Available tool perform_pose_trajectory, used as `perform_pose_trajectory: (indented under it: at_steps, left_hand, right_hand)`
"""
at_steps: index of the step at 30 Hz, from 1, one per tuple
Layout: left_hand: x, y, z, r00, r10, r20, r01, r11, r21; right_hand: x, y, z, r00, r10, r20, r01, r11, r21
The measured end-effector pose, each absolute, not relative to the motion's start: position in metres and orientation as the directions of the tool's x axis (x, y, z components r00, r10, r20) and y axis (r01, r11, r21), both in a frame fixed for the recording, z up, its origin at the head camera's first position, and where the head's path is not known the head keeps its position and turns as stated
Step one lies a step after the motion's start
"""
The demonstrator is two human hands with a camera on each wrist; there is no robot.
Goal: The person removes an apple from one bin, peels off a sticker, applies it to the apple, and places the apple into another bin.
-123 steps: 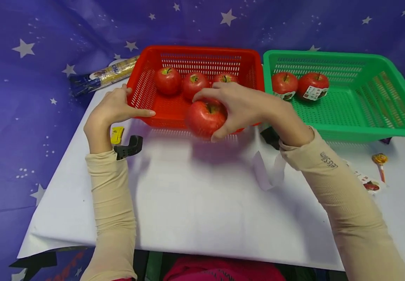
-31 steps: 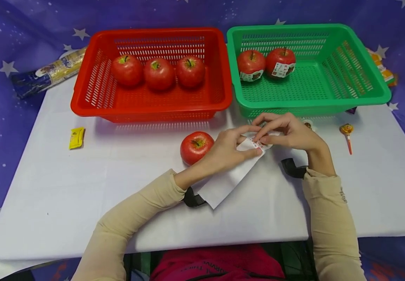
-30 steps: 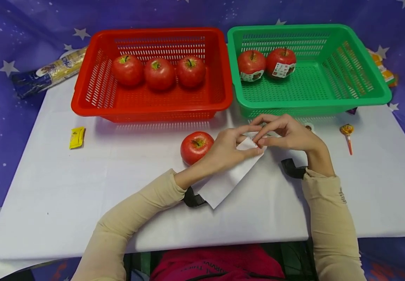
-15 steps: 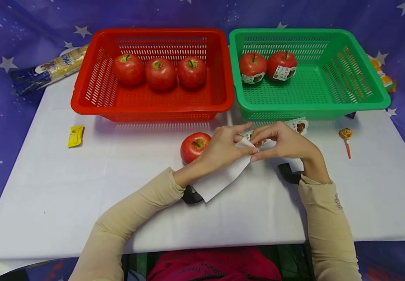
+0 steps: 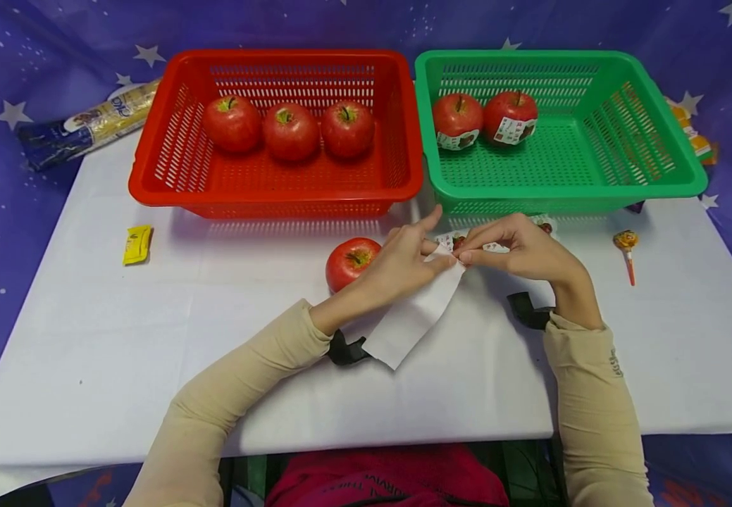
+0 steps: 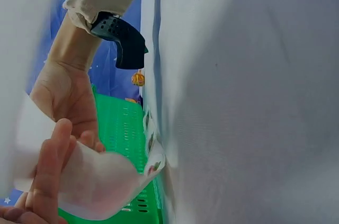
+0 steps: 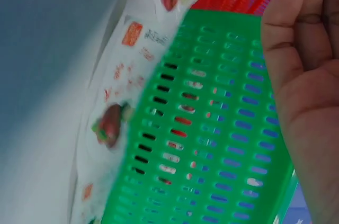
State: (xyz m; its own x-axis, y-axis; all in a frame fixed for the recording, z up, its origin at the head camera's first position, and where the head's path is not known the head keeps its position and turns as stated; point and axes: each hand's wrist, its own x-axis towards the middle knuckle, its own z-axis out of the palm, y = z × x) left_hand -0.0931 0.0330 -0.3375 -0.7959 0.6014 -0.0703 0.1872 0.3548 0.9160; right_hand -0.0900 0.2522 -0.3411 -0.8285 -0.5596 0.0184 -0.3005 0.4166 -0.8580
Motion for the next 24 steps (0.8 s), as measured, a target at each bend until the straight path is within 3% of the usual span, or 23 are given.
perform_pose_trajectory:
  at_steps: [10, 13, 18, 21, 24]
  left_hand:
    - [-0.093, 0.034, -0.339, -0.792, 0.609, -0.031, 0.209, 0.320, 0.924]
    - [-0.093, 0.035, -0.338, -0.785, 0.617, -0.062, 0.192, 0.336, 0.922]
    - [-0.090, 0.035, -0.339, -0.752, 0.655, -0.079, 0.248, 0.392, 0.886]
    - [-0.088, 0.037, -0.341, -0.731, 0.676, -0.090, 0.330, 0.466, 0.821]
    - [-0.085, 0.039, -0.343, -0.707, 0.700, -0.101, 0.416, 0.527, 0.741]
  right_hand:
    - [-0.090, 0.252, -0.342, -0.847, -0.510, 0.150, -0.363, 0.348, -0.864]
    - [-0.089, 0.265, -0.339, -0.882, -0.420, 0.215, -0.334, 0.233, -0.913]
    - [-0.087, 0.295, -0.334, -0.884, -0.256, 0.392, -0.338, -0.232, -0.912]
    - [-0.088, 0.302, -0.332, -0.887, -0.134, 0.443, -0.307, -0.546, -0.780]
    - [-0.087, 0.299, -0.328, -0.894, -0.002, 0.447, -0.325, -0.684, -0.653]
